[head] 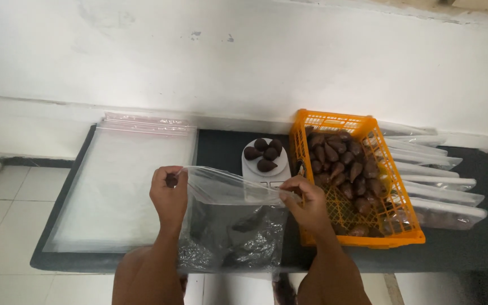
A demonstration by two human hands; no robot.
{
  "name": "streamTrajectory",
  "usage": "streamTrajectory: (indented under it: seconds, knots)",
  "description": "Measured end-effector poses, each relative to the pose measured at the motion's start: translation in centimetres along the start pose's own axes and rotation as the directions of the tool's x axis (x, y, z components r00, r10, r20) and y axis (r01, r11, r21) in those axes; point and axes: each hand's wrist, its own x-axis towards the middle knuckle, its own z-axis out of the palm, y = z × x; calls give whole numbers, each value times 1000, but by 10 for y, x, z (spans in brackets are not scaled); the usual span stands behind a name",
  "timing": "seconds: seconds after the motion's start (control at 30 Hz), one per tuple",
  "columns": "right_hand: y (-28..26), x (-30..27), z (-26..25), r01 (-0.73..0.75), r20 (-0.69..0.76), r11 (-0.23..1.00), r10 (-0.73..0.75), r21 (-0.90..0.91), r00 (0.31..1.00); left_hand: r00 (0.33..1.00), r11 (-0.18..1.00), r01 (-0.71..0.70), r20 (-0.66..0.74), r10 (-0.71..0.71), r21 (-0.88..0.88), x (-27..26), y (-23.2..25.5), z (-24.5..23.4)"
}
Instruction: Packaging salak fruits into plastic bags and weighing them on a digital scale
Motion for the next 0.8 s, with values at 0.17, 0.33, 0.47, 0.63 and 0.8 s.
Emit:
streamTrajectory:
  seconds: [0.17, 0.33, 0.47, 0.63, 0.8]
  knots:
    - [-32, 9, 2, 35, 62, 954, -17, -297, 998, 999, 995, 13, 34, -10, -97, -2, 9, 1]
    - [-9, 8, -2, 243, 156, 758, -187, -606, 970, 998, 992, -12, 67, 20, -124, 0, 8, 1]
    - [-2, 9, -8, 137, -50, 686, -245, -715, 968, 998, 973, -36, 36, 45, -229, 1, 9, 0]
    - [1, 6, -12, -48, -315, 767, -205, -640, 927, 994, 954, -112, -12, 113, -279, -4, 24, -3]
    - [-9, 13, -9, -210, -521, 887, -39, -411, 853, 975, 966, -214, -84, 204, -147, -2, 51, -12]
